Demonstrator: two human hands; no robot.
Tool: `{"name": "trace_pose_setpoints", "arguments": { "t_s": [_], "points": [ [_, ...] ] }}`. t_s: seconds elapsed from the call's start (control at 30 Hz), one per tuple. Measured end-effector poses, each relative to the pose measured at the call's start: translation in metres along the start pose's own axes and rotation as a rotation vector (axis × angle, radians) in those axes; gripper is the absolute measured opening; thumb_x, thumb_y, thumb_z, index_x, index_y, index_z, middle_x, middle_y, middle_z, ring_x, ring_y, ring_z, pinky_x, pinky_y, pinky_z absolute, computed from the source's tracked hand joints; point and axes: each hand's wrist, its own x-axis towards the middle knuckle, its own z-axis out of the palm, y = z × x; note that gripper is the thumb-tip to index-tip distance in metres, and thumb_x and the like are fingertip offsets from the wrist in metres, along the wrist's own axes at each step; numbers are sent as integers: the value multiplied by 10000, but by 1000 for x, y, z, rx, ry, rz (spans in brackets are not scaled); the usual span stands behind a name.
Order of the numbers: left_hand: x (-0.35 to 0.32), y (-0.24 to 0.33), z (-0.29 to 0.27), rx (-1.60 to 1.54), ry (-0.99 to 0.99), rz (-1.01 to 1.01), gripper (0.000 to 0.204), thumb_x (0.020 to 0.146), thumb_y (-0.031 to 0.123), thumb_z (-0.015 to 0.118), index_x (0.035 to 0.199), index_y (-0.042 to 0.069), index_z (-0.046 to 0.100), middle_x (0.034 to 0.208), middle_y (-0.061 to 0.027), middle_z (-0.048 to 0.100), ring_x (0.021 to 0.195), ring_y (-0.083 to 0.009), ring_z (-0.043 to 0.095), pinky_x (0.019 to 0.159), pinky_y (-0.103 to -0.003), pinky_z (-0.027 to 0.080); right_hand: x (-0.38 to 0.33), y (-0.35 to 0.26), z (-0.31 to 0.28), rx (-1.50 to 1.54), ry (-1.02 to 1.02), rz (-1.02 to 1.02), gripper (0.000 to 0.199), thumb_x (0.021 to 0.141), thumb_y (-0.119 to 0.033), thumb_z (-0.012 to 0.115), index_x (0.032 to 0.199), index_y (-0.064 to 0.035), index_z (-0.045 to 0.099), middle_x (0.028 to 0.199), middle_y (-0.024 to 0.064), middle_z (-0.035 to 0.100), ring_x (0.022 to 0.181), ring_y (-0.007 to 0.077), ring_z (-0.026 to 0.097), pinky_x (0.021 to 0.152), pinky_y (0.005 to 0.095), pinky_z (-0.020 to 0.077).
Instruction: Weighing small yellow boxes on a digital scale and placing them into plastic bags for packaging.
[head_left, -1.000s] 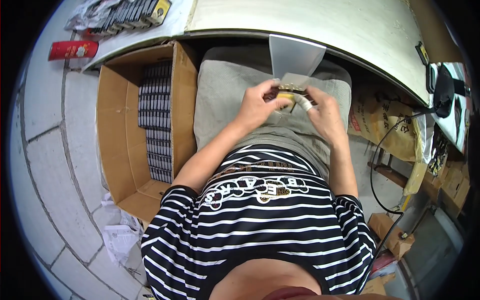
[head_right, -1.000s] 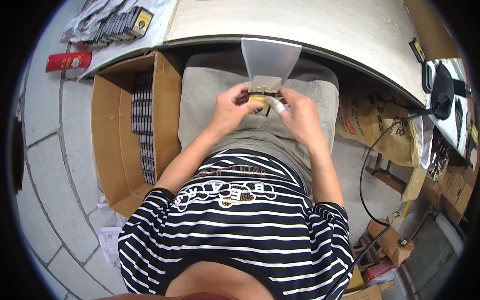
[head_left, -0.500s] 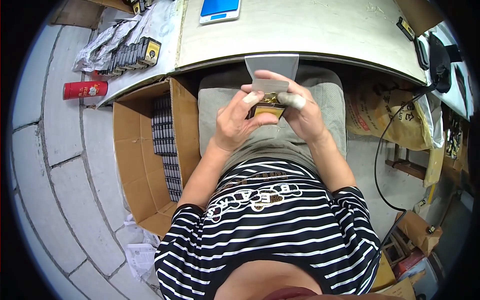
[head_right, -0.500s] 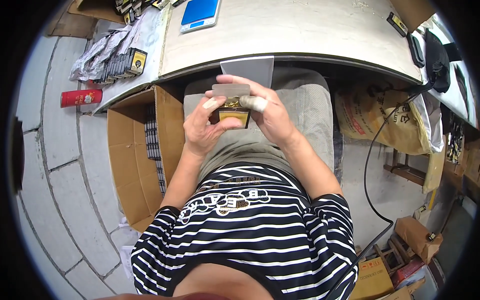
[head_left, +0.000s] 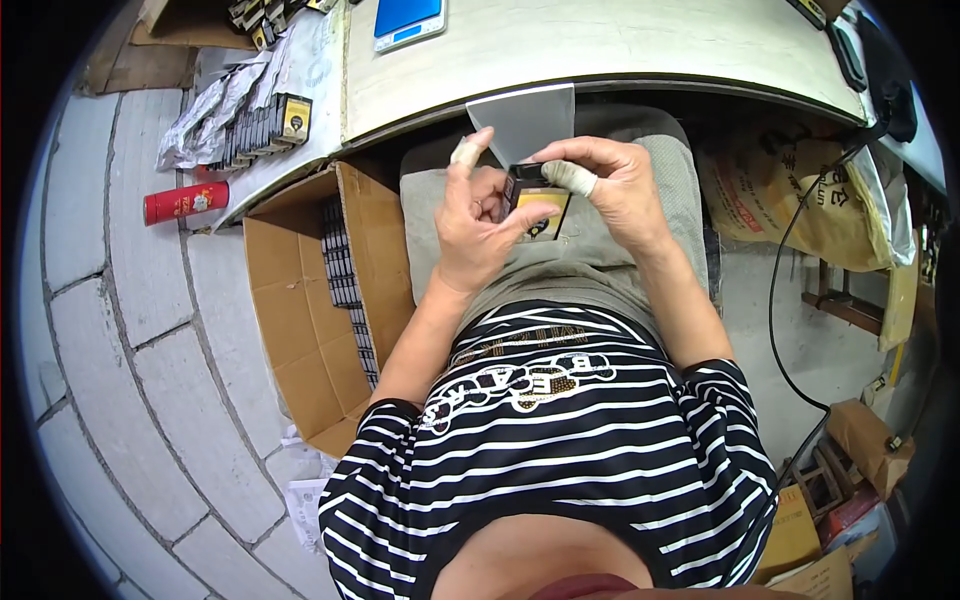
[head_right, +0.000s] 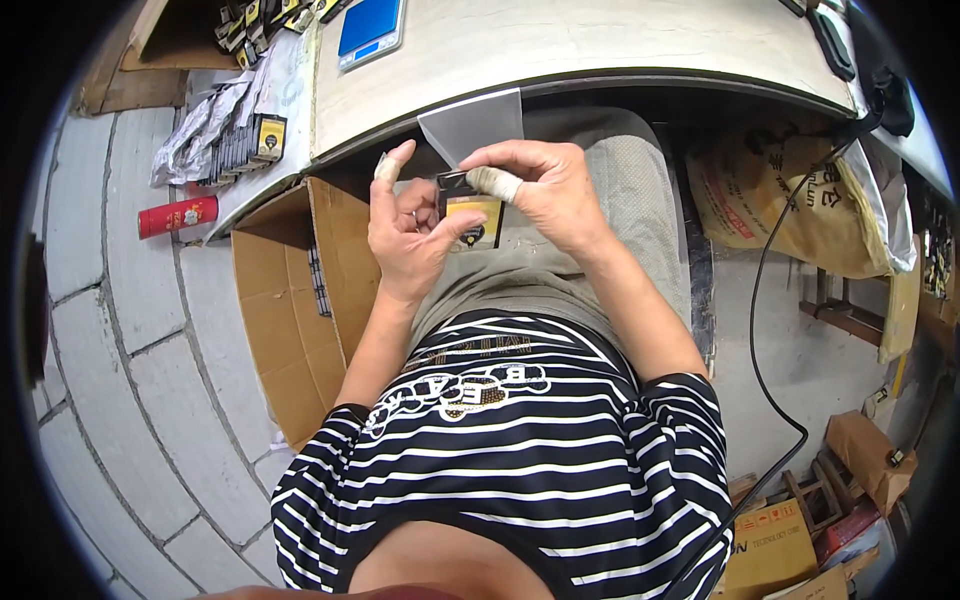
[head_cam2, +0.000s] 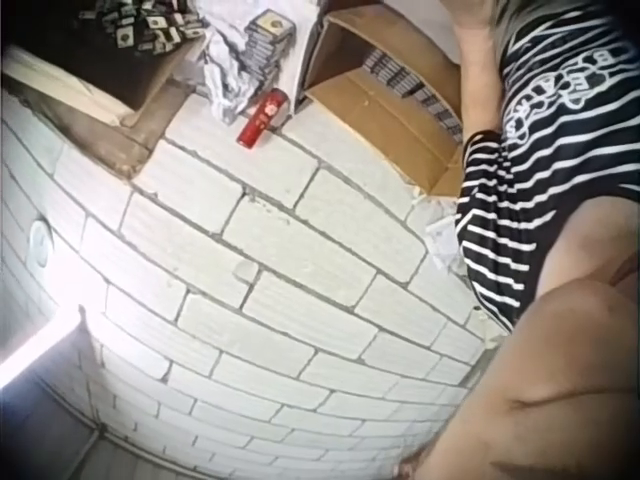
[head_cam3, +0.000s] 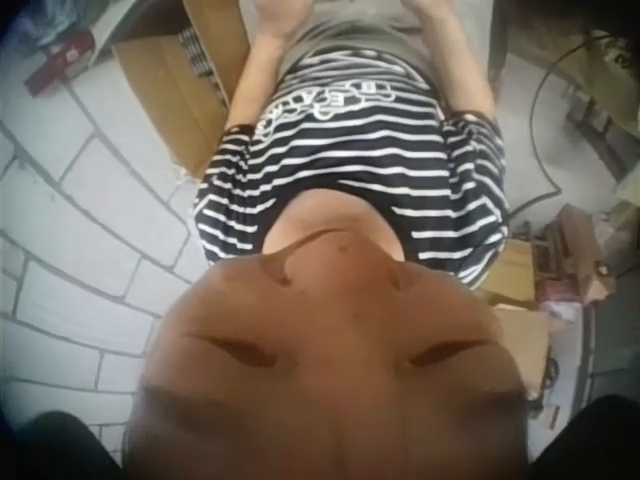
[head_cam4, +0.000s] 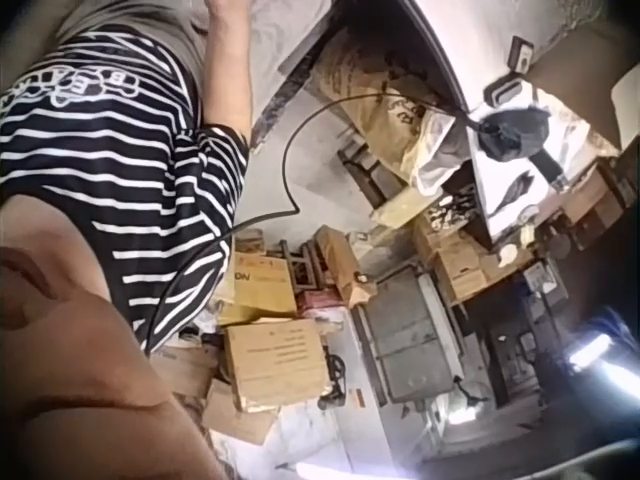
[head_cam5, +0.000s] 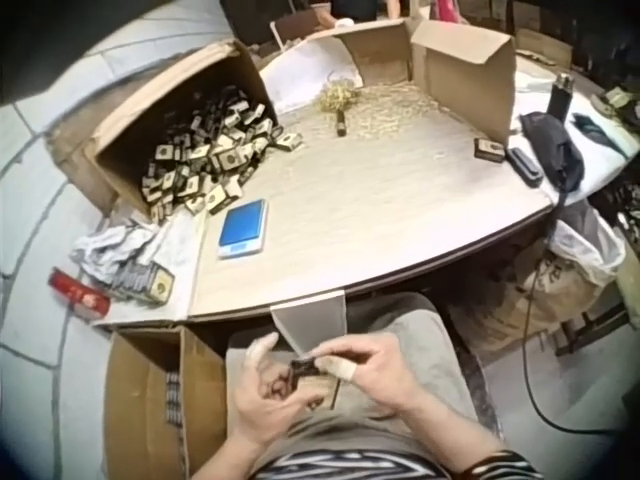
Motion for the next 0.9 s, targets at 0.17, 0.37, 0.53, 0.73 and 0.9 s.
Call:
{"name": "trace_pose_setpoints", "arguments": {
  "t_s": [0.17,0.37,0.53,0.73,0.9],
  "points": [
    [3,17,-4,161,-74,-110,854,712,-8,796,1410,12,303,816,-58,648,706,-65,620,575,-155,464,3,-10,-14,79,-53,62,119,816,-40,691,929,-11,715,916,88,709,840,137,655,792,266,524],
    [14,15,-8,-157,0,-294,761,740,-69,739,1393,15,357,795,-45,629,710,-64,607,599,-166,475,1,-11,-5,-94,-143,-23,243,834,-106,676,1032,35,684,1096,145,677,1024,220,638,906,320,492],
    [23,16,2,-82,15,-132,336,762,-27,738,1083,-9,640,870,-49,663,724,-67,606,639,-201,498,-1,-5,12,53,54,-179,177,885,-81,624,1034,11,652,1115,134,646,1021,210,614,906,309,478],
    [108,22,-101,465,161,56,137,826,119,692,906,10,675,852,-98,694,750,-151,657,681,-270,503,34,-41,21,32,21,-118,272,938,-129,572,1165,15,617,1146,119,635,1042,199,606,923,308,463],
    [178,-55,-232,1447,-20,-150,472,726,178,755,1143,36,583,1227,-212,523,1153,-376,494,923,-422,441,119,-67,-15,-570,-21,-197,229,925,-73,532,1104,23,639,1037,103,679,1002,179,626,891,286,464]
  ]
}}
